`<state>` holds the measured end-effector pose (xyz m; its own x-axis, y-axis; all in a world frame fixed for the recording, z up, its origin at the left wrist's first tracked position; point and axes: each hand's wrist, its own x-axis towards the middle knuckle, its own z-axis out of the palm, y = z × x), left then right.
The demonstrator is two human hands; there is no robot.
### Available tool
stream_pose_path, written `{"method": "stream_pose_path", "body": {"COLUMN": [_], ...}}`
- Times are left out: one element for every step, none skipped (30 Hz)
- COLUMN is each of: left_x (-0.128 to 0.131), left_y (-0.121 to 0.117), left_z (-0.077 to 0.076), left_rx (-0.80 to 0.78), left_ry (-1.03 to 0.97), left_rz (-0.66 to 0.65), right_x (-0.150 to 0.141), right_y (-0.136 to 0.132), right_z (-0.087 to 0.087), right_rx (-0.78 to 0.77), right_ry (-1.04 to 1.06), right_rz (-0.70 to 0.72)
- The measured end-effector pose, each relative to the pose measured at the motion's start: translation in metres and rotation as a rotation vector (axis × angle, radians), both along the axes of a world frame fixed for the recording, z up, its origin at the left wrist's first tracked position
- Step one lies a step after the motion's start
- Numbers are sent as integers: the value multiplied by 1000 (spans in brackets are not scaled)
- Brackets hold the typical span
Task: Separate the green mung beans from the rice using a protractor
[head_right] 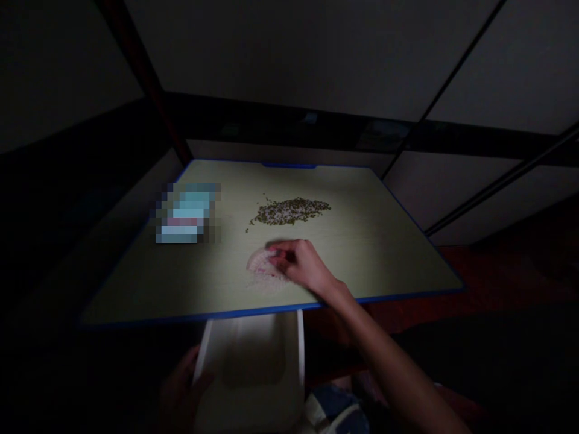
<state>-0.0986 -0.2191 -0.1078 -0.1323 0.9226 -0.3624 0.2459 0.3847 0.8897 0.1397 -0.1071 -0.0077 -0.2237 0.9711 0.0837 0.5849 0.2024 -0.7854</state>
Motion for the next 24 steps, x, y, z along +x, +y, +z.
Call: {"method": "stream_pose_path", "body": {"left_x": [-1, -1, -1, -1, -1, 0, 0, 0, 0, 0, 0, 0, -1, -1, -1, -2, -2, -2, -2, -1, 0, 1, 2, 4], "left_y": [1, 1, 2, 2, 2, 2, 1, 0, -1, -1, -2, -3, -3, -3, -2, -2, -1, -1, 0, 0, 0, 0, 1, 1], "left_z": [3, 6, 10, 13, 16, 18, 20, 20, 20, 19, 17, 16, 16, 15, 16, 17, 18, 20, 21, 21, 21, 20, 19, 17], "left_rx": [5, 5, 4, -3, -11, -18, -27, -36, -45, -56, -67, -79, -87, -91, -94, -95, -98, -100, -97, -91, -75, -53, -24, 12], "left_ry": [0, -2, -7, -15, -21, -30, -43, -58, -77, -96, -113, -123, -127, -126, -124, -122, -123, -126, -129, -129, -127, -122, -116, -110], "left_rz": [7, 9, 18, 18, 23, 29, 36, 47, 57, 63, 68, 71, 74, 78, 83, 89, 91, 95, 102, 107, 111, 118, 120, 124], "right_x": [-1, -2, -4, -5, -6, -8, -9, -10, -11, -12, -13, -14, -15, -16, -17, -17, -18, -19, -19, -20, -20, -20, -20, -20], "right_y": [1, 2, 2, 2, 1, 1, 0, -1, -2, -3, -4, -5, -6, -7, -8, -9, -9, -10, -11, -12, -13, -14, -15, -16], "right_z": [0, 0, 0, -1, -1, -2, -3, -3, -4, -4, -3, -3, -3, -2, -2, -2, -2, -1, -1, -1, 0, 1, 2, 3], "right_rx": [-5, -12, -21, -30, -36, -42, -44, -43, -41, -39, -39, -43, -49, -56, -62, -64, -65, -66, -69, -74, -79, -83, -88, -93], "right_ry": [3, 12, 23, 34, 43, 50, 55, 59, 62, 66, 67, 63, 52, 37, 23, 11, 3, -2, -3, 1, 7, 15, 26, 40], "right_rz": [34, 56, 67, 74, 79, 82, 89, 100, 115, 128, 138, 143, 145, 147, 151, 162, 172, 184, 194, 207, 221, 235, 251, 268]}}
